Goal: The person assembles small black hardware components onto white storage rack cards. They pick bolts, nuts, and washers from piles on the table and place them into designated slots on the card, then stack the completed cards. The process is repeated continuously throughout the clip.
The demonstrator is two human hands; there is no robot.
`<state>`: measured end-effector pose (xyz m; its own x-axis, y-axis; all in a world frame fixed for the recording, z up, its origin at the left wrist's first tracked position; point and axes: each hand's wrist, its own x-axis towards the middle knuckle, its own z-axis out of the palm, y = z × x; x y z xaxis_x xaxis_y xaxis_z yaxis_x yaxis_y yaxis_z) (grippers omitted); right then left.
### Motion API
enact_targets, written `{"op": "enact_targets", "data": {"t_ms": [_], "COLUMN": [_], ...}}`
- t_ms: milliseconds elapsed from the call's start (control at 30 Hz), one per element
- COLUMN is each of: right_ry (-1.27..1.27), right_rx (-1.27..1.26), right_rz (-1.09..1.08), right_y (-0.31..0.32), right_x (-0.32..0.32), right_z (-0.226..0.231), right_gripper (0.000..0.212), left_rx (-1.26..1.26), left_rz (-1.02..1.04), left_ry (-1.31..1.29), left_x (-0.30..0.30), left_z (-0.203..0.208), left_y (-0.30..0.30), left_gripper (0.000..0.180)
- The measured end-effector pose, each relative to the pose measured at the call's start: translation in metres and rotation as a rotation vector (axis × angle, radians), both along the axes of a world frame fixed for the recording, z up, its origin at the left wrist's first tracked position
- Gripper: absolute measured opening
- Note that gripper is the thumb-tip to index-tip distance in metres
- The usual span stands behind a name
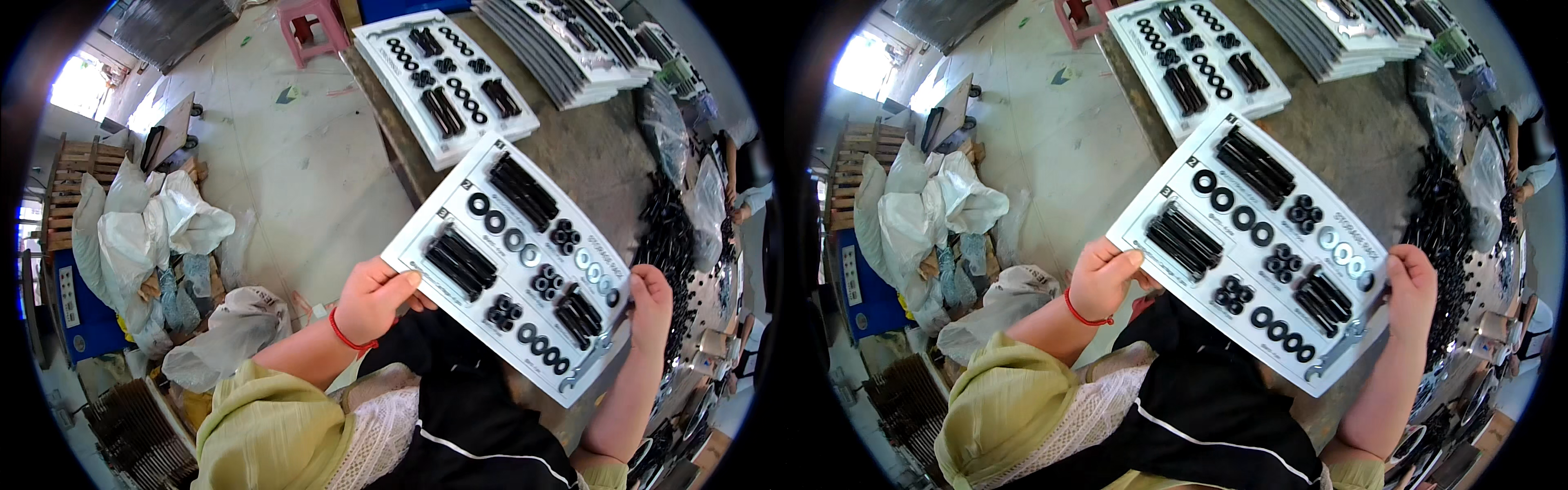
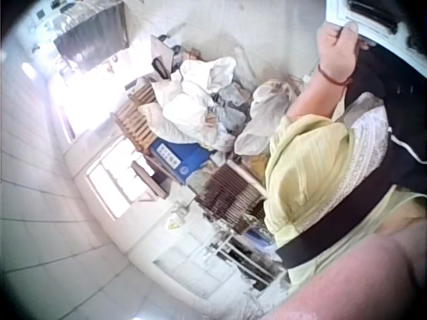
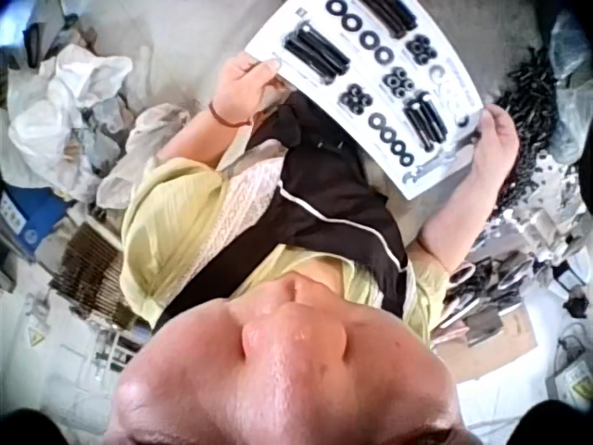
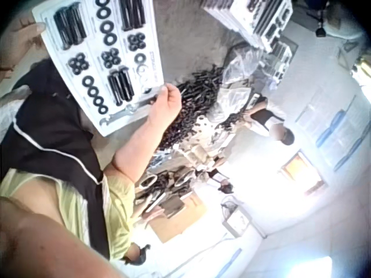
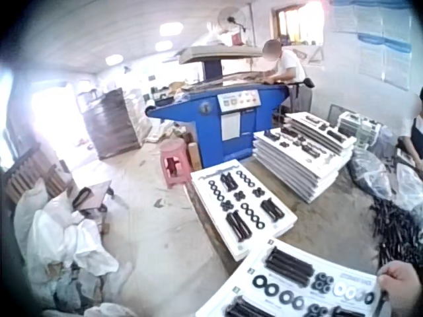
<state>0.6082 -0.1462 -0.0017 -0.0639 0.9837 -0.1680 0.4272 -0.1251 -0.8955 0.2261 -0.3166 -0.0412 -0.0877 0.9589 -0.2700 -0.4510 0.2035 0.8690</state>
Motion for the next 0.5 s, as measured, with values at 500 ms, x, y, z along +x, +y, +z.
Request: {"op": "enact_targets", "data": {"t_ms": [500], "right_ry": [0.136], "right_rx": [0.042], "right_rz": [-0.072], "right_y": [0.156], "right_x": [-0.204], "right_z": [-0.013], "right_gripper": [0.014], "left_rx": [0.059], "left_rz": [0.424], "left_ry": [0.255], "left_x": [-0.17], "left_z": [-0.01], "left_y": [0.257], "left_gripper": [0.019]}}
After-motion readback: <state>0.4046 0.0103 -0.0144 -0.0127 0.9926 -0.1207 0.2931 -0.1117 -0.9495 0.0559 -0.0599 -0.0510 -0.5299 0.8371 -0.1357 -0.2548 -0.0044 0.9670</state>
